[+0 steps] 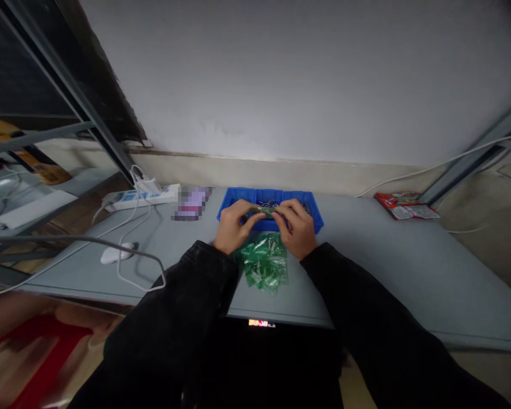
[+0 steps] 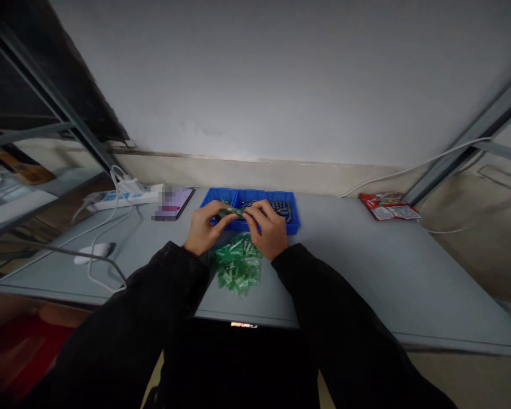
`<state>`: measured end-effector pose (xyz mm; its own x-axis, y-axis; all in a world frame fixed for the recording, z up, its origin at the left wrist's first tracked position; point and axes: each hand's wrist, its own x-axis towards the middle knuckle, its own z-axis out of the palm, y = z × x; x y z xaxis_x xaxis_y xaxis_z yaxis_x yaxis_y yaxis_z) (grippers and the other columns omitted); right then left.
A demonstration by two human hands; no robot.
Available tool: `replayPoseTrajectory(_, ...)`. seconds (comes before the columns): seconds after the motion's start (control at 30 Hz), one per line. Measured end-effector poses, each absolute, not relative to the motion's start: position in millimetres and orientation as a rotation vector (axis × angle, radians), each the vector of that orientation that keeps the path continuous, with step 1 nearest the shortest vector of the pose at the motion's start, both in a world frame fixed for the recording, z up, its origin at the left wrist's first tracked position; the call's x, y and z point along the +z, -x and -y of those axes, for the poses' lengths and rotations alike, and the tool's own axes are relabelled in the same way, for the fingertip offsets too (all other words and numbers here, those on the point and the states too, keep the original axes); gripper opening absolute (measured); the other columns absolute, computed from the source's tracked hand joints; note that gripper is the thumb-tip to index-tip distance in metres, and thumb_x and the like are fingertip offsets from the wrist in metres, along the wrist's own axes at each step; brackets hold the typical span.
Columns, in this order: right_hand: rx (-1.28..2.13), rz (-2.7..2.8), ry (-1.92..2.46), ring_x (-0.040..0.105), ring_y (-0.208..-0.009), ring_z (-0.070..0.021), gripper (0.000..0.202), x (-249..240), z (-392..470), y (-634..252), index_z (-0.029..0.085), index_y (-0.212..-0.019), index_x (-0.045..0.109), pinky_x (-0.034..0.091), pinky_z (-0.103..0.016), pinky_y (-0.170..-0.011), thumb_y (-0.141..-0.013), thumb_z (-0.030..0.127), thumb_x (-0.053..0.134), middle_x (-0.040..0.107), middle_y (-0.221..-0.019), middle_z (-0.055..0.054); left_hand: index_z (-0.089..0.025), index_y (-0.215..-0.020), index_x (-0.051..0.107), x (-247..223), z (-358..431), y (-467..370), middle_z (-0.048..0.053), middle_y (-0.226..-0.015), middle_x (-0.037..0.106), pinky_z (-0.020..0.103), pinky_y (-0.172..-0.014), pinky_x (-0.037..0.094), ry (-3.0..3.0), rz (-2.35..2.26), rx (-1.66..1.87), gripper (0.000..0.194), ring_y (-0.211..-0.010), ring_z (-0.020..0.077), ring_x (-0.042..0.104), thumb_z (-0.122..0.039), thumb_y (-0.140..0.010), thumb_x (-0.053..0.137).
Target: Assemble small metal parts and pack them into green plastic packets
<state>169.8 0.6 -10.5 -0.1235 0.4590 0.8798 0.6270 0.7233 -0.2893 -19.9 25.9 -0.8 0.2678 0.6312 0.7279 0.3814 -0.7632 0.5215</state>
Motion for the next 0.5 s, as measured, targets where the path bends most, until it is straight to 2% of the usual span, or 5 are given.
replayPoseTrajectory(0.07, -0.174, 1.762, 0.866, 0.065, -0.091, -0.0174, 0.014, -12.6, -1.7, -169.8, 0.018, -0.099, 0.068, 0.055, -0.031, -0.080, -0.099, 0.022, 0.054, 0.065, -0.098, -0.008, -0.019, -0.104, 0.064, -4.0, -27.4, 19.3, 0.001, -0.087, 0.072, 0.023, -0.064, 0.051, -2.215, -0.990, 1.516, 0.027, -0.072, 0.0131, 0.066, -0.039, -0.088, 0.074)
replayPoseTrajectory(0.17, -0.107, 1.745, 0.902, 0.068, -0.086, -0.0158, 0.015, -19.4, -4.6, -169.4, 0.018, -0.109, 0.065, 0.056, -0.029, -0.077, -0.099, 0.023, 0.054, 0.069, -0.098, -0.006, -0.020, -0.111, 0.054, -7.7, -29.6, 18.7, -0.003, -0.079, 0.070, 0.022, -0.060, 0.050, -2.107, -1.060, 1.557, 0.044, -0.057, 0.0096, 0.060, -0.041, -0.083, 0.079)
replayPoseTrajectory(0.23, -0.045, 1.709, 0.925, 0.068, -0.078, -0.0142, 0.021, -23.7, -6.3, -169.1, 0.019, -0.119, 0.059, 0.056, -0.027, -0.071, -0.099, 0.025, 0.056, 0.071, -0.095, -0.004, -0.020, -0.111, 0.052, -7.9, -30.0, 18.9, -0.004, -0.077, 0.069, 0.022, -0.059, 0.049, -2.092, -1.072, 1.568, 0.043, -0.056, 0.0092, 0.058, -0.041, -0.083, 0.078)
replayPoseTrajectory(0.37, -0.043, 1.741, 0.932, 0.069, -0.077, -0.0140, 0.016, -22.4, -3.9, -169.1, 0.019, -0.114, 0.060, 0.054, -0.026, -0.070, -0.099, 0.023, 0.054, 0.072, -0.094, -0.004, -0.020, -0.100, 0.064, -4.0, -28.4, 20.7, 0.001, -0.090, 0.072, 0.023, -0.068, 0.052, -2.213, -1.046, 1.511, 0.015, -0.077, 0.0130, 0.067, -0.034, -0.096, 0.062)
replayPoseTrajectory(0.5, -0.069, 1.825, 0.903, 0.070, -0.084, -0.0150, 0.026, -13.4, 2.1, -169.8, 0.018, -0.113, 0.065, 0.055, -0.028, -0.079, -0.099, 0.012, 0.044, 0.073, -0.101, -0.006, -0.020, -0.109, 0.069, -2.5, -29.1, 23.0, 0.005, -0.106, 0.073, 0.027, -0.082, 0.054, -2.291, -1.017, 1.470, 0.021, -0.095, 0.0167, 0.068, -0.024, -0.102, 0.049)
